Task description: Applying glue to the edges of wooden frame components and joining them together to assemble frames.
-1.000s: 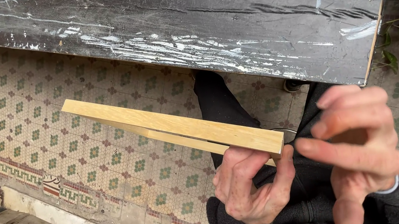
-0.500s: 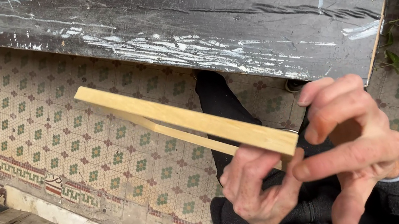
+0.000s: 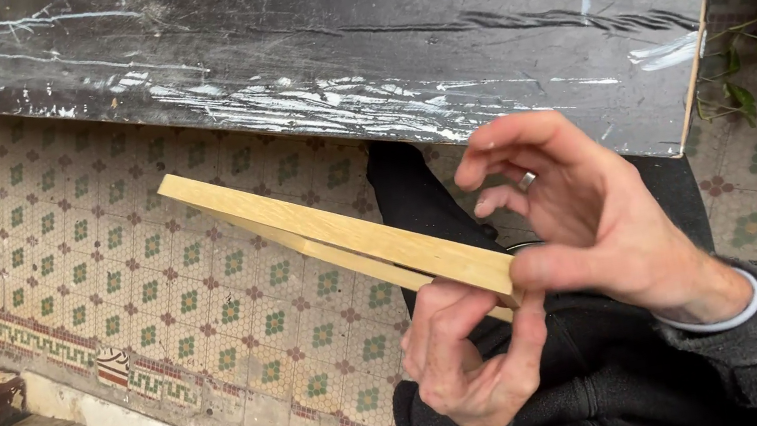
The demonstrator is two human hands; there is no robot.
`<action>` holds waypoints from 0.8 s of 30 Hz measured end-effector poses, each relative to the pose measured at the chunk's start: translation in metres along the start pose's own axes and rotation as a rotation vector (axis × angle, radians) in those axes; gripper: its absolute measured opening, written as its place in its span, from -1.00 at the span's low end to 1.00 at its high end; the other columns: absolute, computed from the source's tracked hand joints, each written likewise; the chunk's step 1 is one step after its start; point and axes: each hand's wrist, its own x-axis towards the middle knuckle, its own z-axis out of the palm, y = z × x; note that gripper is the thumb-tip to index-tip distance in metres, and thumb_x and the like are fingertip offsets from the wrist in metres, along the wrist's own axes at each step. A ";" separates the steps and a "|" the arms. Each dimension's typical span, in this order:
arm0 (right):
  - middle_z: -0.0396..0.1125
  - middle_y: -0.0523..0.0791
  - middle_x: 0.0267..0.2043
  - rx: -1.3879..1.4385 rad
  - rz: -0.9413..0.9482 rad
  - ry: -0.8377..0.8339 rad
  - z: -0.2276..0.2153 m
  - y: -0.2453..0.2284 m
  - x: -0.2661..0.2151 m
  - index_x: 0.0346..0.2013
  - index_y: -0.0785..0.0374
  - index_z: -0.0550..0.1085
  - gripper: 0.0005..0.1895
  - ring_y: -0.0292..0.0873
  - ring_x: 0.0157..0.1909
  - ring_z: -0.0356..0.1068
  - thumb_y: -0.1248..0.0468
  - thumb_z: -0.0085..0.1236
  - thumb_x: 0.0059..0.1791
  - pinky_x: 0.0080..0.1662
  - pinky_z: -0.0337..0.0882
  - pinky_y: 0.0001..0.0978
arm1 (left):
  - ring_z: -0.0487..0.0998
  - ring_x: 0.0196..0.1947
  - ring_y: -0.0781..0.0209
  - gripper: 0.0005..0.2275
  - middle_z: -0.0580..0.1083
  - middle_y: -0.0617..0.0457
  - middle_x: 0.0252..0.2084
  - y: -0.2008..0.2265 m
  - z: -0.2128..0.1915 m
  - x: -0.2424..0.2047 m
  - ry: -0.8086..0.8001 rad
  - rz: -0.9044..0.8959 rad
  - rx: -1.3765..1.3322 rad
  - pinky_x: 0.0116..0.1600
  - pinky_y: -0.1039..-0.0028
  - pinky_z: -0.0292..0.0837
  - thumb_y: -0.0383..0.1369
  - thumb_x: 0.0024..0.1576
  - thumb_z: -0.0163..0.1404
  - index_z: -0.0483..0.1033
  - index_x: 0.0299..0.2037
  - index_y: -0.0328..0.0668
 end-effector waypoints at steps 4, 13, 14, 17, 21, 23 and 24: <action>0.29 0.04 0.19 0.167 0.118 0.115 -0.014 0.014 0.003 0.37 0.38 0.25 -0.35 -0.08 0.27 0.28 0.48 0.25 0.01 0.26 0.35 -0.17 | 0.62 -0.22 0.18 -0.68 0.52 -0.04 -0.18 -0.005 -0.009 -0.001 -0.015 -0.059 -0.054 -0.07 0.44 0.58 -0.62 0.06 0.29 0.41 -0.09 -0.28; 0.30 0.07 0.21 0.304 0.203 0.040 -0.026 0.023 -0.013 0.41 0.44 0.27 -0.40 -0.06 0.24 0.29 0.36 0.11 0.08 0.24 0.27 -0.13 | 0.57 -0.19 0.25 -0.75 0.48 -0.03 -0.14 -0.046 -0.046 0.008 0.270 -0.491 -0.529 -0.05 0.48 0.56 -0.64 0.09 0.16 0.43 -0.06 -0.46; 0.30 0.07 0.21 0.315 0.219 -0.003 -0.025 0.025 -0.010 0.41 0.44 0.27 -0.40 -0.06 0.24 0.29 0.36 0.11 0.08 0.24 0.27 -0.13 | 0.57 -0.19 0.25 -0.75 0.48 -0.03 -0.14 -0.048 -0.050 0.004 0.310 -0.475 -0.506 -0.05 0.48 0.56 -0.64 0.09 0.16 0.43 -0.06 -0.46; 0.31 0.07 0.19 0.202 0.229 0.059 -0.011 0.030 -0.002 0.42 0.42 0.28 -0.38 -0.07 0.24 0.29 0.35 0.17 0.07 0.22 0.30 -0.16 | 0.58 -0.21 0.25 -0.76 0.49 -0.03 -0.16 -0.046 -0.058 -0.006 0.283 -0.456 -0.574 -0.06 0.48 0.57 -0.63 0.13 0.16 0.44 -0.03 -0.49; 0.27 -0.04 0.29 -0.217 -0.011 -0.010 0.034 0.023 0.017 0.41 0.33 0.22 -0.22 -0.15 0.37 0.25 0.40 0.35 -0.06 0.29 0.33 -0.27 | 0.56 -0.16 0.27 -0.76 0.45 0.00 -0.15 -0.021 -0.050 -0.016 0.133 -0.469 -0.590 0.04 0.49 0.53 -0.64 0.15 0.17 0.45 -0.02 -0.48; 0.25 -0.05 0.31 -0.230 -0.071 -0.072 0.048 0.021 0.034 0.42 0.32 0.20 -0.17 -0.16 0.39 0.24 0.40 0.37 -0.10 0.30 0.33 -0.30 | 0.55 -0.14 0.28 -0.76 0.44 0.02 -0.14 -0.016 -0.047 -0.015 0.110 -0.461 -0.598 0.08 0.50 0.51 -0.64 0.15 0.18 0.44 -0.02 -0.46; 0.25 -0.05 0.26 -0.289 -0.075 -0.080 0.054 0.020 0.041 0.38 0.33 0.20 -0.16 -0.16 0.35 0.25 0.39 0.37 -0.14 0.26 0.35 -0.31 | 0.55 -0.14 0.29 -0.76 0.43 0.03 -0.13 -0.014 -0.046 -0.016 0.120 -0.460 -0.598 0.07 0.50 0.51 -0.64 0.13 0.18 0.44 -0.03 -0.44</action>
